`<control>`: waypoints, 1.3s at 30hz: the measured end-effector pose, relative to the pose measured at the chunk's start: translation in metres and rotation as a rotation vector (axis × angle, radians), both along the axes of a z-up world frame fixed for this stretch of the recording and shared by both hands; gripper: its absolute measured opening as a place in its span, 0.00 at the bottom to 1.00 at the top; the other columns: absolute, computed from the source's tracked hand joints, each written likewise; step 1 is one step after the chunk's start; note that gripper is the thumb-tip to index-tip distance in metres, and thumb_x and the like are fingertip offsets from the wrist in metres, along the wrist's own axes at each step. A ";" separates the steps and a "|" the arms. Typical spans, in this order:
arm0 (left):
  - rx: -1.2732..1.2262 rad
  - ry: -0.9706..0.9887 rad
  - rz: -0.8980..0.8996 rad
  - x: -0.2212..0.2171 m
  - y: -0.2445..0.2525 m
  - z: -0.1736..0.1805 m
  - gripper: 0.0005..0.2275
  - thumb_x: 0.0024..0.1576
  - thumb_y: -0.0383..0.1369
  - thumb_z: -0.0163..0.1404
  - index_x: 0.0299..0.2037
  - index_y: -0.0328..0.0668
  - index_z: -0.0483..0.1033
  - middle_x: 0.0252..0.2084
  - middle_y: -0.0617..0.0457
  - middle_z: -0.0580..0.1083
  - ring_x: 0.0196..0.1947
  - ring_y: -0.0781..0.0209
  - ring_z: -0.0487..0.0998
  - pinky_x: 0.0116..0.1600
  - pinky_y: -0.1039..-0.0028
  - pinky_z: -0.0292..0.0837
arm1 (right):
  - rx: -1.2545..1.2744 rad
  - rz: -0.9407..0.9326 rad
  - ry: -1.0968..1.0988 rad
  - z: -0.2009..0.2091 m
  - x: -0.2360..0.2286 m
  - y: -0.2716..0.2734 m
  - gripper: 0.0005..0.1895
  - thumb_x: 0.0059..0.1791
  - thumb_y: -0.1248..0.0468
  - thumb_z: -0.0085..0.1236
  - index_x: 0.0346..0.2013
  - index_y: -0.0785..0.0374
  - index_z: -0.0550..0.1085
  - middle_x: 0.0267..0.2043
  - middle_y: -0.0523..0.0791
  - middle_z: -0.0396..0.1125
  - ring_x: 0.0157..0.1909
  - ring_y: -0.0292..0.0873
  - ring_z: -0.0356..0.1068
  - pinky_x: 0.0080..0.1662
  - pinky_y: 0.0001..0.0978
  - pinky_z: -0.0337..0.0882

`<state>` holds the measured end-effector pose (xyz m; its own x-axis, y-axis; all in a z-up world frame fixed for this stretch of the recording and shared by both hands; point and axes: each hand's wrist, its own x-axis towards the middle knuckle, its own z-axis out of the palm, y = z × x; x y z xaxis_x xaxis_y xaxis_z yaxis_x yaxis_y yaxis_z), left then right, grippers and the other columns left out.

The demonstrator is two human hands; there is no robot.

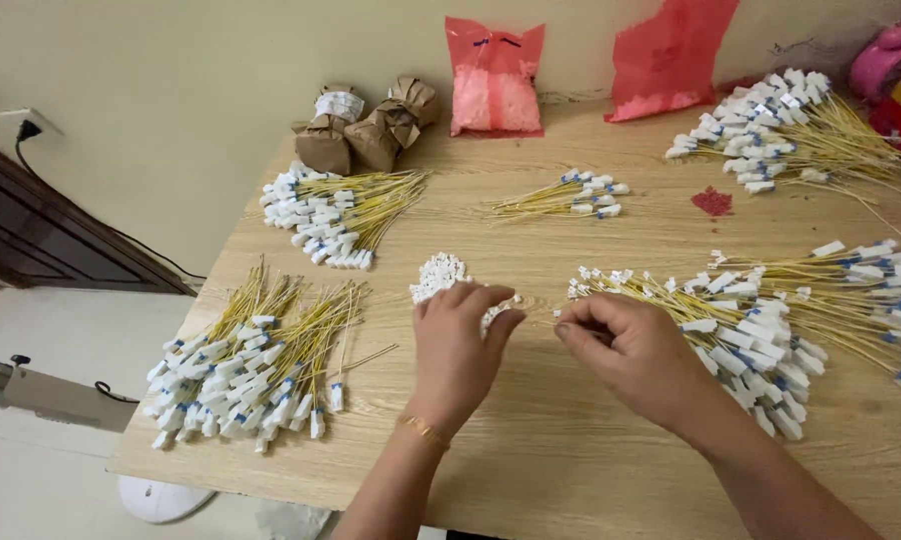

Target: Assemble small white plastic tips onto yellow wire-like sticks at a workbench.

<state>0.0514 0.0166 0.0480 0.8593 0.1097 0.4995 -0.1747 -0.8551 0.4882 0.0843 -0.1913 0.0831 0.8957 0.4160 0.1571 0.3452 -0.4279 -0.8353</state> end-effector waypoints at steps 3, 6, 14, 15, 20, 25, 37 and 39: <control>0.284 -0.071 0.119 0.038 -0.010 -0.029 0.12 0.46 0.44 0.65 0.38 0.57 0.84 0.36 0.57 0.76 0.44 0.53 0.78 0.58 0.54 0.64 | -0.007 -0.057 0.078 -0.006 0.009 -0.001 0.07 0.48 0.61 0.63 0.32 0.60 0.83 0.26 0.47 0.76 0.33 0.40 0.76 0.41 0.36 0.76; 0.417 -0.010 0.157 0.066 -0.004 -0.066 0.09 0.48 0.46 0.57 0.34 0.61 0.83 0.35 0.59 0.74 0.44 0.55 0.74 0.57 0.51 0.60 | 0.013 -0.064 0.106 -0.008 0.012 -0.006 0.05 0.46 0.64 0.63 0.31 0.62 0.82 0.25 0.51 0.74 0.33 0.41 0.74 0.41 0.38 0.74; 0.442 0.043 0.168 0.079 0.001 -0.087 0.07 0.52 0.46 0.55 0.29 0.63 0.84 0.29 0.61 0.76 0.42 0.59 0.73 0.58 0.52 0.60 | 0.064 -0.094 0.209 -0.011 0.014 -0.011 0.05 0.45 0.65 0.62 0.30 0.62 0.83 0.22 0.46 0.72 0.31 0.39 0.69 0.38 0.36 0.72; 0.425 0.024 0.170 0.081 0.001 -0.091 0.06 0.52 0.46 0.56 0.30 0.64 0.84 0.28 0.62 0.76 0.42 0.60 0.74 0.59 0.52 0.60 | 0.088 -0.097 0.214 -0.013 0.015 -0.012 0.05 0.46 0.65 0.62 0.29 0.62 0.83 0.21 0.45 0.70 0.30 0.38 0.68 0.37 0.34 0.71; -0.350 0.234 -0.037 0.028 -0.012 -0.015 0.07 0.51 0.39 0.60 0.36 0.53 0.84 0.31 0.56 0.82 0.37 0.57 0.84 0.46 0.66 0.76 | 0.208 -0.054 0.251 -0.001 0.005 -0.014 0.05 0.46 0.68 0.63 0.30 0.67 0.83 0.21 0.46 0.70 0.29 0.39 0.64 0.35 0.33 0.69; -1.229 0.206 -0.123 -0.010 -0.026 -0.003 0.09 0.49 0.24 0.63 0.39 0.34 0.82 0.33 0.48 0.81 0.36 0.64 0.80 0.45 0.74 0.76 | 0.223 -0.021 0.276 0.010 -0.008 -0.010 0.07 0.48 0.69 0.60 0.31 0.69 0.83 0.22 0.46 0.69 0.30 0.39 0.64 0.35 0.33 0.69; -1.739 0.194 -0.451 -0.044 -0.036 0.002 0.08 0.58 0.22 0.55 0.47 0.28 0.78 0.39 0.42 0.79 0.43 0.54 0.81 0.57 0.67 0.79 | 0.113 -0.050 0.251 0.017 -0.020 -0.008 0.05 0.47 0.68 0.61 0.29 0.67 0.81 0.21 0.42 0.65 0.22 0.35 0.56 0.26 0.26 0.56; -1.750 0.218 -0.452 -0.044 -0.036 -0.001 0.08 0.59 0.21 0.54 0.47 0.28 0.78 0.38 0.43 0.79 0.43 0.55 0.81 0.56 0.68 0.79 | 0.028 -0.095 0.262 0.022 -0.022 -0.007 0.06 0.47 0.66 0.61 0.29 0.66 0.81 0.20 0.42 0.66 0.21 0.36 0.57 0.26 0.27 0.58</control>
<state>0.0076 -0.0198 0.0469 0.9952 0.0913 -0.0349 -0.0392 0.7000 0.7131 0.0621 -0.1985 0.1049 0.9421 0.3270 -0.0746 0.0754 -0.4230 -0.9030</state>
